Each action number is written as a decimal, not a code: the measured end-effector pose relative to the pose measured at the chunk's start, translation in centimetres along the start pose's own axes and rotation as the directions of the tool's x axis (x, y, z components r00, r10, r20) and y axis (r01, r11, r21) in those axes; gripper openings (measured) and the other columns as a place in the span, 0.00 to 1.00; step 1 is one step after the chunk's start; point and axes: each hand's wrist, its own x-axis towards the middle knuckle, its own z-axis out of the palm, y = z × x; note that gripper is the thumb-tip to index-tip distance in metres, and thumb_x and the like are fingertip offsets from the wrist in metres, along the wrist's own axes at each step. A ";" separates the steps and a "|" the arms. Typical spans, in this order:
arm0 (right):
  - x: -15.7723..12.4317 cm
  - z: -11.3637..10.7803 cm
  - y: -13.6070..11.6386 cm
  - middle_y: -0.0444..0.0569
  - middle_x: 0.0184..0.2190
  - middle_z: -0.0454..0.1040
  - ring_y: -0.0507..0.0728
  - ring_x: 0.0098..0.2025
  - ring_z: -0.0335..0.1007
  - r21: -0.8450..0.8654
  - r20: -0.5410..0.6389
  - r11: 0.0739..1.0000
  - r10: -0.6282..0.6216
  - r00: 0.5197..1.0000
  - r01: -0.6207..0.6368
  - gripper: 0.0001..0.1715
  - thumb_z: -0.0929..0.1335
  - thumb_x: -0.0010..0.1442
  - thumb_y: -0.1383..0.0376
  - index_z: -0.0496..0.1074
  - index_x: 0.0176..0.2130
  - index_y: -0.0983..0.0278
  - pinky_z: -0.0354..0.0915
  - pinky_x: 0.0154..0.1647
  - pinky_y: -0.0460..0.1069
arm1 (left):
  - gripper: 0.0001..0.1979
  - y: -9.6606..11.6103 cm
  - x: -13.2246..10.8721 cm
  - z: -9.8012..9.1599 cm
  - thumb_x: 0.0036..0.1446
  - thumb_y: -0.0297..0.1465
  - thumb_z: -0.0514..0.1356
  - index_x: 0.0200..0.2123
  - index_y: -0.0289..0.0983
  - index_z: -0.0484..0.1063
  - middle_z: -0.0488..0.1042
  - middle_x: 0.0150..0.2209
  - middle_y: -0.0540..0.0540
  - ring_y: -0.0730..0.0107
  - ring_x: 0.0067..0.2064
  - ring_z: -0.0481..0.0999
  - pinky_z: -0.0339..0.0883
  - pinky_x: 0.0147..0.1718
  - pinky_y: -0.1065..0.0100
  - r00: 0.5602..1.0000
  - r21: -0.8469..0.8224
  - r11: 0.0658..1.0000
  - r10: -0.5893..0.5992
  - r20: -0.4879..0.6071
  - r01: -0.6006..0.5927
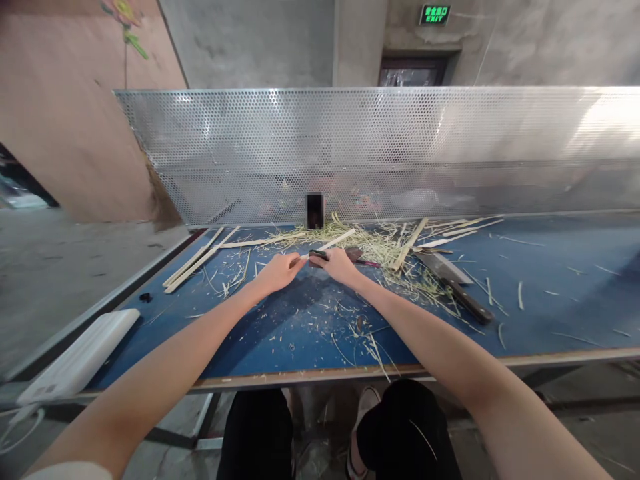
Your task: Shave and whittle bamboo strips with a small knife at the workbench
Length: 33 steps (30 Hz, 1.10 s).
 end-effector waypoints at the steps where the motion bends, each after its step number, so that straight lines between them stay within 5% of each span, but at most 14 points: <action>1: 0.1 0.1 0.1 0.42 0.17 0.57 0.52 0.23 0.55 -0.027 -0.014 0.999 0.029 0.999 -0.030 0.30 0.71 0.65 0.49 0.67 0.20 0.63 0.55 0.26 0.49 | 0.21 -0.1 0.1 0.1 0.74 0.43 0.51 0.31 0.39 0.69 0.72 0.25 0.46 0.64 0.27 0.71 0.54 0.29 0.66 1.000 -0.009 1.000 0.015 -0.003 -0.015; 13: 1.3 -0.7 1.6 0.41 0.13 0.50 0.52 0.20 0.52 -0.130 -0.169 0.989 0.047 0.985 -0.070 0.36 0.72 0.64 0.46 0.61 0.16 0.60 0.56 0.22 0.50 | 0.24 -1.0 0.7 0.3 0.74 0.45 0.50 0.29 0.39 0.69 0.71 0.24 0.46 0.64 0.26 0.69 0.54 0.30 0.64 1.000 -0.003 1.000 0.008 -0.025 -0.008; 21: 0.3 -0.2 0.2 0.41 0.14 0.52 0.51 0.20 0.51 -0.032 -0.009 0.999 0.025 1.000 -0.026 0.37 0.71 0.64 0.43 0.60 0.17 0.60 0.53 0.21 0.49 | 0.24 -0.7 0.4 0.3 0.74 0.46 0.49 0.31 0.39 0.72 0.72 0.25 0.45 0.62 0.28 0.72 0.57 0.31 0.65 1.000 0.028 0.999 0.019 0.008 -0.019; 28: 1.2 -1.6 1.4 0.42 0.14 0.55 0.52 0.21 0.55 -0.111 -0.185 0.986 0.100 0.978 -0.122 0.35 0.73 0.64 0.48 0.60 0.15 0.60 0.56 0.25 0.50 | 0.25 -0.3 0.4 0.2 0.74 0.45 0.49 0.28 0.39 0.70 0.73 0.25 0.43 0.63 0.27 0.71 0.55 0.30 0.64 0.999 0.051 0.998 -0.041 -0.010 0.042; 33: 0.6 -0.6 0.8 0.42 0.15 0.57 0.51 0.21 0.53 -0.014 -0.032 0.999 0.028 0.999 -0.029 0.33 0.72 0.64 0.45 0.66 0.18 0.62 0.53 0.23 0.49 | 0.25 -0.8 0.5 0.3 0.74 0.45 0.49 0.27 0.39 0.69 0.73 0.25 0.43 0.62 0.29 0.72 0.57 0.31 0.64 0.999 0.067 0.997 -0.036 -0.032 0.038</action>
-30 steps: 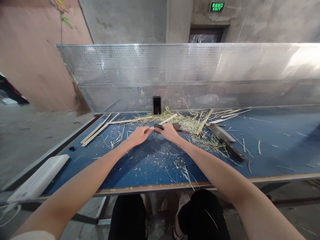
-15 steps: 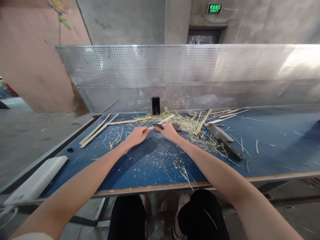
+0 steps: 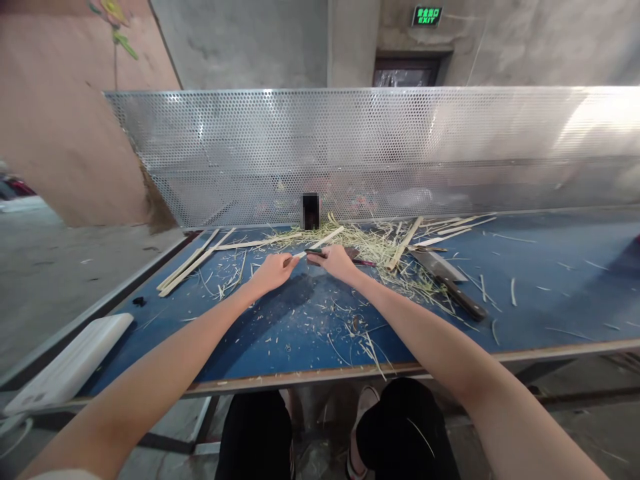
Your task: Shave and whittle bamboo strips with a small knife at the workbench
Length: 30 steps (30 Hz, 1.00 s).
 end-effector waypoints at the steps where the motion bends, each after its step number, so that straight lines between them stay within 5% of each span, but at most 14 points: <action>1: -0.1 0.3 -0.1 0.42 0.15 0.57 0.51 0.21 0.53 0.015 0.028 1.000 -0.021 0.999 0.021 0.33 0.71 0.64 0.45 0.67 0.18 0.62 0.53 0.22 0.48 | 0.25 0.0 0.0 0.0 0.74 0.46 0.49 0.27 0.39 0.69 0.73 0.25 0.44 0.63 0.28 0.72 0.57 0.31 0.64 1.000 -0.011 1.000 0.018 0.003 -0.018; 9: 1.1 -0.8 1.5 0.42 0.12 0.57 0.53 0.19 0.56 -0.079 -0.173 0.994 0.063 0.983 -0.077 0.35 0.73 0.63 0.46 0.64 0.15 0.61 0.55 0.22 0.49 | 0.26 0.8 -0.3 -0.3 0.74 0.44 0.49 0.27 0.39 0.70 0.74 0.25 0.42 0.62 0.28 0.72 0.58 0.31 0.64 1.000 -0.021 1.000 0.000 0.002 0.000; 17: 0.0 0.3 -0.2 0.42 0.14 0.59 0.52 0.19 0.54 -0.004 0.050 1.000 0.016 0.999 -0.016 0.35 0.71 0.64 0.44 0.62 0.16 0.60 0.53 0.22 0.50 | 0.25 0.3 -0.1 0.1 0.74 0.46 0.49 0.27 0.39 0.70 0.74 0.25 0.43 0.62 0.29 0.73 0.58 0.32 0.64 0.999 -0.015 0.999 0.031 0.012 -0.031; 25: 0.9 -2.0 0.7 0.49 0.15 0.69 0.55 0.19 0.65 0.011 -0.194 0.983 0.180 0.964 -0.182 0.34 0.70 0.67 0.52 0.61 0.15 0.60 0.58 0.24 0.50 | 0.24 0.2 -0.1 -0.4 0.73 0.43 0.51 0.27 0.39 0.71 0.74 0.26 0.42 0.61 0.29 0.73 0.59 0.32 0.63 1.000 0.035 0.999 -0.005 -0.001 0.005; 30: 0.1 -0.9 -0.6 0.47 0.14 0.68 0.54 0.18 0.66 0.118 -0.126 0.985 0.137 0.983 -0.122 0.35 0.70 0.66 0.49 0.59 0.16 0.59 0.56 0.21 0.49 | 0.20 -0.4 0.0 0.1 0.72 0.42 0.54 0.33 0.38 0.76 0.76 0.27 0.41 0.60 0.29 0.75 0.59 0.31 0.64 1.000 0.085 0.996 -0.027 0.004 0.026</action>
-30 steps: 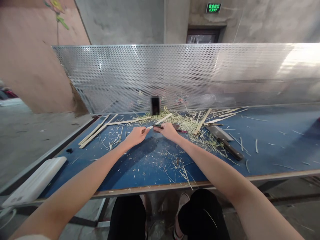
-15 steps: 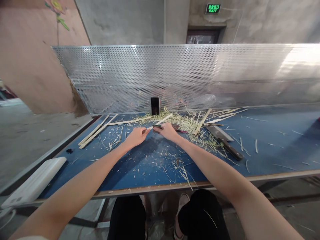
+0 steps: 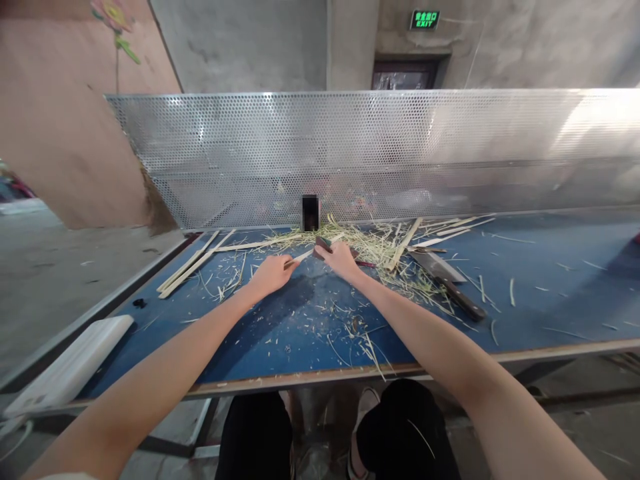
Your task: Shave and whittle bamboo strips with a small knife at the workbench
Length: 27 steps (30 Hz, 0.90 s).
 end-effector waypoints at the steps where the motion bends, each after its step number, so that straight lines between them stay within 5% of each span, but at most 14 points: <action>1: -0.4 0.5 -0.3 0.46 0.13 0.67 0.54 0.18 0.65 0.013 0.036 1.000 -0.016 0.999 0.015 0.34 0.70 0.66 0.48 0.59 0.16 0.59 0.56 0.21 0.49 | 0.19 0.0 0.0 0.1 0.72 0.42 0.54 0.34 0.38 0.77 0.77 0.28 0.41 0.59 0.30 0.76 0.60 0.31 0.64 1.000 0.016 1.000 0.003 0.000 -0.003; 7: -1.3 2.1 -0.9 0.44 0.13 0.66 0.52 0.19 0.62 -0.019 0.159 1.000 -0.020 0.987 0.024 0.34 0.72 0.63 0.46 0.61 0.17 0.60 0.57 0.24 0.49 | 0.19 0.5 -0.1 0.1 0.71 0.42 0.55 0.35 0.39 0.80 0.79 0.30 0.39 0.56 0.33 0.79 0.63 0.33 0.64 0.999 0.090 0.995 0.039 0.036 -0.042; 15: 0.4 -0.6 0.5 0.47 0.14 0.68 0.53 0.19 0.63 -0.127 -0.059 0.987 0.092 0.994 -0.099 0.34 0.71 0.65 0.55 0.60 0.14 0.60 0.56 0.24 0.50 | 0.20 0.8 -0.2 -0.2 0.70 0.44 0.57 0.34 0.38 0.81 0.79 0.28 0.40 0.58 0.32 0.78 0.63 0.32 0.65 0.997 0.088 0.995 -0.057 0.042 0.053; 22: -1.1 1.8 -1.1 0.44 0.14 0.66 0.52 0.19 0.60 -0.079 0.114 0.996 -0.029 0.993 0.038 0.35 0.71 0.65 0.46 0.60 0.16 0.60 0.55 0.24 0.49 | 0.15 0.4 -0.1 0.3 0.70 0.41 0.59 0.40 0.38 0.80 0.80 0.31 0.40 0.56 0.35 0.80 0.63 0.34 0.64 0.999 0.065 0.997 -0.043 0.000 0.043; 27: 0.3 0.6 0.4 0.46 0.15 0.67 0.54 0.21 0.63 -0.130 -0.015 0.991 0.011 1.000 -0.013 0.33 0.72 0.65 0.49 0.62 0.16 0.60 0.57 0.25 0.49 | 0.18 0.7 -0.1 0.2 0.72 0.44 0.56 0.39 0.37 0.79 0.80 0.32 0.38 0.55 0.35 0.80 0.63 0.34 0.63 0.997 0.054 0.995 -0.078 -0.004 0.078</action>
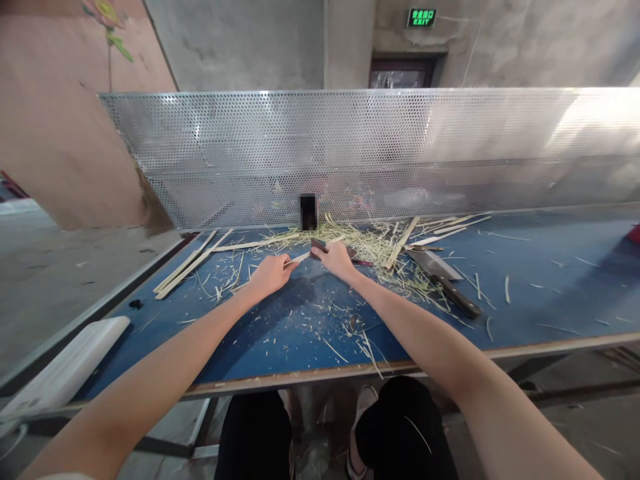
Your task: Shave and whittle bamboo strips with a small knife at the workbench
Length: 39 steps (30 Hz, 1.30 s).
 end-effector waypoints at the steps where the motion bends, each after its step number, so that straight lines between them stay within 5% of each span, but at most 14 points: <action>1: 0.4 -0.5 0.5 0.47 0.15 0.67 0.54 0.21 0.64 0.003 -0.043 1.000 0.025 0.999 -0.024 0.32 0.72 0.64 0.50 0.63 0.16 0.60 0.57 0.25 0.49 | 0.18 0.0 0.0 0.0 0.72 0.44 0.56 0.39 0.37 0.78 0.80 0.32 0.38 0.55 0.35 0.80 0.63 0.34 0.63 1.000 0.002 1.000 -0.012 0.007 0.012; 5: 0.7 -1.6 1.2 0.48 0.14 0.69 0.54 0.19 0.64 0.077 -0.112 0.996 0.057 0.992 -0.048 0.32 0.71 0.65 0.50 0.61 0.17 0.59 0.58 0.23 0.48 | 0.17 -0.1 0.2 -0.2 0.71 0.42 0.58 0.37 0.36 0.78 0.79 0.31 0.39 0.56 0.33 0.79 0.61 0.32 0.64 0.998 0.003 0.999 -0.053 0.038 0.053; 12: -1.0 1.3 -0.8 0.45 0.14 0.67 0.53 0.19 0.62 -0.009 0.083 0.995 -0.099 0.992 0.100 0.35 0.72 0.64 0.47 0.59 0.17 0.59 0.57 0.24 0.49 | 0.15 -0.2 0.1 0.1 0.70 0.42 0.59 0.36 0.38 0.76 0.76 0.29 0.42 0.60 0.30 0.75 0.55 0.30 0.65 1.000 -0.065 0.998 0.010 0.027 -0.008; 21: 1.3 -3.0 2.1 0.51 0.15 0.70 0.55 0.18 0.67 0.086 -0.102 0.985 0.158 0.982 -0.149 0.33 0.69 0.68 0.54 0.64 0.15 0.60 0.61 0.23 0.50 | 0.19 -0.7 0.2 0.0 0.71 0.41 0.57 0.29 0.38 0.72 0.74 0.26 0.43 0.64 0.27 0.72 0.54 0.29 0.65 0.996 -0.072 0.997 -0.016 0.083 0.022; 25: -0.4 -1.0 -0.1 0.48 0.14 0.68 0.53 0.18 0.62 0.018 0.024 1.000 -0.012 1.000 0.012 0.33 0.71 0.66 0.51 0.62 0.16 0.60 0.57 0.22 0.49 | 0.19 -0.8 0.3 0.1 0.72 0.40 0.54 0.31 0.38 0.72 0.77 0.29 0.40 0.60 0.31 0.76 0.56 0.31 0.65 0.998 -0.047 0.999 -0.014 0.058 0.016; 30: -2.0 1.5 -1.8 0.46 0.14 0.66 0.53 0.20 0.62 -0.002 0.222 0.991 -0.128 0.967 0.132 0.33 0.70 0.67 0.48 0.64 0.18 0.61 0.57 0.24 0.49 | 0.18 -0.3 0.0 -0.1 0.73 0.41 0.54 0.33 0.38 0.72 0.78 0.31 0.40 0.59 0.33 0.77 0.56 0.31 0.65 0.999 -0.039 0.999 0.014 0.036 -0.012; 35: 0.1 -0.6 0.7 0.46 0.16 0.70 0.56 0.22 0.66 -0.011 0.105 0.996 -0.088 0.991 0.089 0.22 0.69 0.66 0.57 0.75 0.23 0.63 0.62 0.29 0.50 | 0.20 -0.1 0.0 -0.6 0.73 0.40 0.52 0.29 0.39 0.70 0.76 0.28 0.42 0.61 0.31 0.74 0.56 0.32 0.64 0.997 -0.109 0.992 0.069 0.043 -0.064; 39: 1.5 -2.2 2.6 0.46 0.14 0.69 0.55 0.19 0.65 0.037 -0.053 0.999 0.035 0.998 -0.033 0.27 0.67 0.68 0.56 0.69 0.20 0.61 0.60 0.24 0.49 | 0.20 -0.6 0.2 -0.6 0.73 0.40 0.51 0.28 0.39 0.68 0.75 0.27 0.43 0.62 0.29 0.72 0.55 0.31 0.64 0.999 -0.134 0.991 0.029 0.033 -0.025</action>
